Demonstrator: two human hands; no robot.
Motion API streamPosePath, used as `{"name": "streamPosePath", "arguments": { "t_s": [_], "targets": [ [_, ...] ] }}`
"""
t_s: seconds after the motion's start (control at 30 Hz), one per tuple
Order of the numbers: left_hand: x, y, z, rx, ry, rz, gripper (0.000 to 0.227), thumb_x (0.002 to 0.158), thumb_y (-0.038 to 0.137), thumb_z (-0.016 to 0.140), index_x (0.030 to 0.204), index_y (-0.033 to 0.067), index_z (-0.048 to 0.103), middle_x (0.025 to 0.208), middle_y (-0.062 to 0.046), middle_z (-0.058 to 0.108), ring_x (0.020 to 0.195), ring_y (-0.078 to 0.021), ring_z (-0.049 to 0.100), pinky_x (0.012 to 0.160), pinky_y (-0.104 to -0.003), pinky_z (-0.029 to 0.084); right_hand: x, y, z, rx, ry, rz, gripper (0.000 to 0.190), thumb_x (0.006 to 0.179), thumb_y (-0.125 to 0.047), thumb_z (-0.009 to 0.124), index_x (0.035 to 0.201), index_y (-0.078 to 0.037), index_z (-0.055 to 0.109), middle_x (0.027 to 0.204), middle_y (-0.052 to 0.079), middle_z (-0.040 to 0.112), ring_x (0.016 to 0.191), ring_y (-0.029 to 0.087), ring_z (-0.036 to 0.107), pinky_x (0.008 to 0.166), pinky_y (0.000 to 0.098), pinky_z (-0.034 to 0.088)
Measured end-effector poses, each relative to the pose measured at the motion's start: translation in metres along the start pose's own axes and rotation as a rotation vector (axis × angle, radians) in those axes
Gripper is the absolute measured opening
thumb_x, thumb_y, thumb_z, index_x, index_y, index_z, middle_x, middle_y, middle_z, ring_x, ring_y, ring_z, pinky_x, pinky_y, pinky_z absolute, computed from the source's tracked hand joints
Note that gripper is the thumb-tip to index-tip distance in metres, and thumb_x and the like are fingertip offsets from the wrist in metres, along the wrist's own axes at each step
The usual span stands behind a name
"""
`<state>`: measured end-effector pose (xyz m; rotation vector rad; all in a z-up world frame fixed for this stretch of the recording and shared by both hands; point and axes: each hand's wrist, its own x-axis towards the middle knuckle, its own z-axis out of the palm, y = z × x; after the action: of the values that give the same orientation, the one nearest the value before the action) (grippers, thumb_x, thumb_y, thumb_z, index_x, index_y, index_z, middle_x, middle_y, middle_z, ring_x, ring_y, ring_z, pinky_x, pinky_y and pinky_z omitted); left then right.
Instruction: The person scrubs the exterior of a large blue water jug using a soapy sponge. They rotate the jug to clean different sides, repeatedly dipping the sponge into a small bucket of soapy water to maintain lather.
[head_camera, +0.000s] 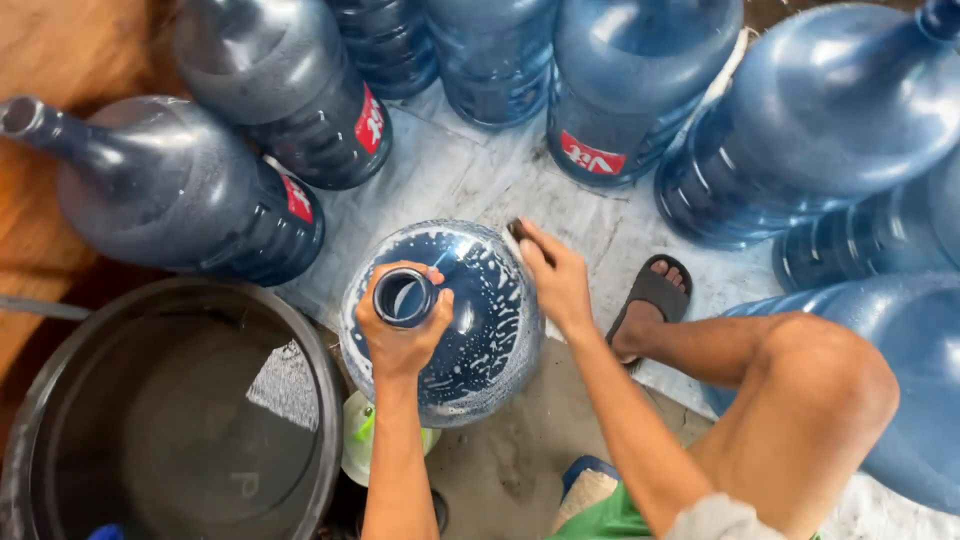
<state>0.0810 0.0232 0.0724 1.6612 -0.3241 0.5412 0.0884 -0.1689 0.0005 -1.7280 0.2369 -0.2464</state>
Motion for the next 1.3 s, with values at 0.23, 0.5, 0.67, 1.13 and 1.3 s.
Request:
{"name": "streamPosePath", "arguments": {
  "t_s": [0.23, 0.5, 0.67, 1.13, 1.3],
  "targets": [
    [-0.003, 0.009, 0.005, 0.016, 0.036, 0.004, 0.022, 0.061, 0.003, 0.076, 0.079, 0.0056, 0.065, 0.069, -0.007, 0.069, 0.070, -0.0198, 0.070, 0.072, -0.031, 0.054, 0.011, -0.002, -0.002, -0.020, -0.081, -0.033, 0.036, 0.085, -0.021, 0.064, 0.120, -0.015, 0.064, 0.112, 0.016, 0.066, 0.111, 0.030, 0.059, 0.095, 0.0417, 0.045],
    [0.006, 0.005, 0.008, -0.015, 0.055, -0.001, 0.022, 0.061, 0.006, 0.077, 0.078, 0.0071, 0.064, 0.070, -0.007, 0.069, 0.071, -0.0187, 0.070, 0.070, -0.030, 0.054, 0.061, 0.008, 0.011, -0.371, -0.226, 0.063, 0.036, 0.089, -0.047, 0.055, 0.121, -0.032, 0.062, 0.114, 0.004, 0.066, 0.113, 0.028, 0.057, 0.096, 0.0407, 0.044],
    [0.003, 0.005, 0.008, 0.026, 0.078, 0.005, 0.022, 0.064, 0.006, 0.076, 0.081, 0.0068, 0.063, 0.072, -0.008, 0.069, 0.072, -0.0215, 0.070, 0.070, -0.033, 0.055, 0.052, -0.031, 0.021, -0.455, -0.267, -0.057, 0.040, 0.086, -0.041, 0.058, 0.123, -0.027, 0.062, 0.111, 0.012, 0.067, 0.107, 0.035, 0.059, 0.092, 0.0462, 0.045],
    [-0.003, 0.013, 0.008, 0.114, 0.115, -0.035, 0.023, 0.065, 0.009, 0.077, 0.084, 0.0076, 0.064, 0.073, -0.008, 0.070, 0.070, -0.0248, 0.070, 0.066, -0.036, 0.056, 0.054, -0.058, 0.046, -0.547, -0.419, -0.269, 0.040, 0.080, -0.039, 0.060, 0.118, -0.030, 0.064, 0.104, 0.011, 0.068, 0.100, 0.038, 0.061, 0.086, 0.0488, 0.048],
    [-0.011, 0.004, 0.009, 0.142, 0.127, -0.076, 0.026, 0.064, 0.012, 0.079, 0.085, 0.0095, 0.064, 0.074, -0.007, 0.070, 0.072, -0.0253, 0.070, 0.066, -0.036, 0.056, 0.077, -0.027, 0.051, -0.606, -0.389, -0.060, 0.039, 0.082, -0.049, 0.056, 0.118, -0.035, 0.063, 0.107, 0.006, 0.068, 0.105, 0.033, 0.061, 0.088, 0.0450, 0.048]
  ]
}}
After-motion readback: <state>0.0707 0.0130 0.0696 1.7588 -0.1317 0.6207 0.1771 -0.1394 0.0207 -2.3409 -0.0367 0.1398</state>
